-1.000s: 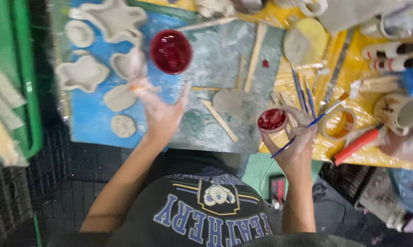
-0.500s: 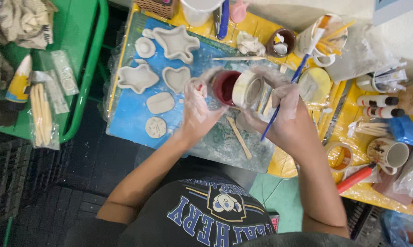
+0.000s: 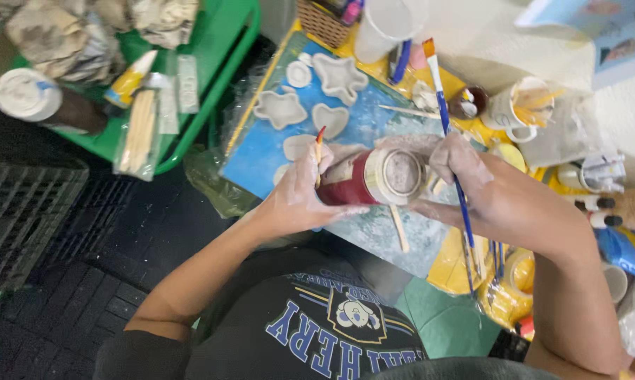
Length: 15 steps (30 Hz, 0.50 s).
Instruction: The person paints a small clay object using red glaze and a fine brush, then cleans the brush in a container of water. They use a wooden stick to mix the glaze and paint onto the clay surface by hand.
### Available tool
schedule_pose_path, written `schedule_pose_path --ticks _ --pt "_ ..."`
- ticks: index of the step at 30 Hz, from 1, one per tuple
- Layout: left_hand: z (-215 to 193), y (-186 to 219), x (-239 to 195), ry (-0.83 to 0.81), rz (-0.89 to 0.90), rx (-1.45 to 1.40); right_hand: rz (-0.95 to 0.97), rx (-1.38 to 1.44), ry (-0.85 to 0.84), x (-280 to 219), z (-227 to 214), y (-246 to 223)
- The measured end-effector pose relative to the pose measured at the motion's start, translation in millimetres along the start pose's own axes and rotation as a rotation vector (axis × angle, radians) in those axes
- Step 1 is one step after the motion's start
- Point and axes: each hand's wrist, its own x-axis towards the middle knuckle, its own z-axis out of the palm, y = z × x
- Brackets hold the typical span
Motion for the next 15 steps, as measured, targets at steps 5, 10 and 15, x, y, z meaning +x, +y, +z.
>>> schedule_pose_path --ticks 5,10,15 --pt "-32 -11 -31 -0.115 -0.106 -0.160 -0.088 0.224 -0.101 31 -8 -28" --pt "-37 -36 -54 -0.263 -0.268 -0.564 -0.126 0.242 -0.177 54 -1 -52" --pt "-35 -49 -73 -0.544 -0.152 -1.077 0.029 0.336 -0.297 51 7 -59"
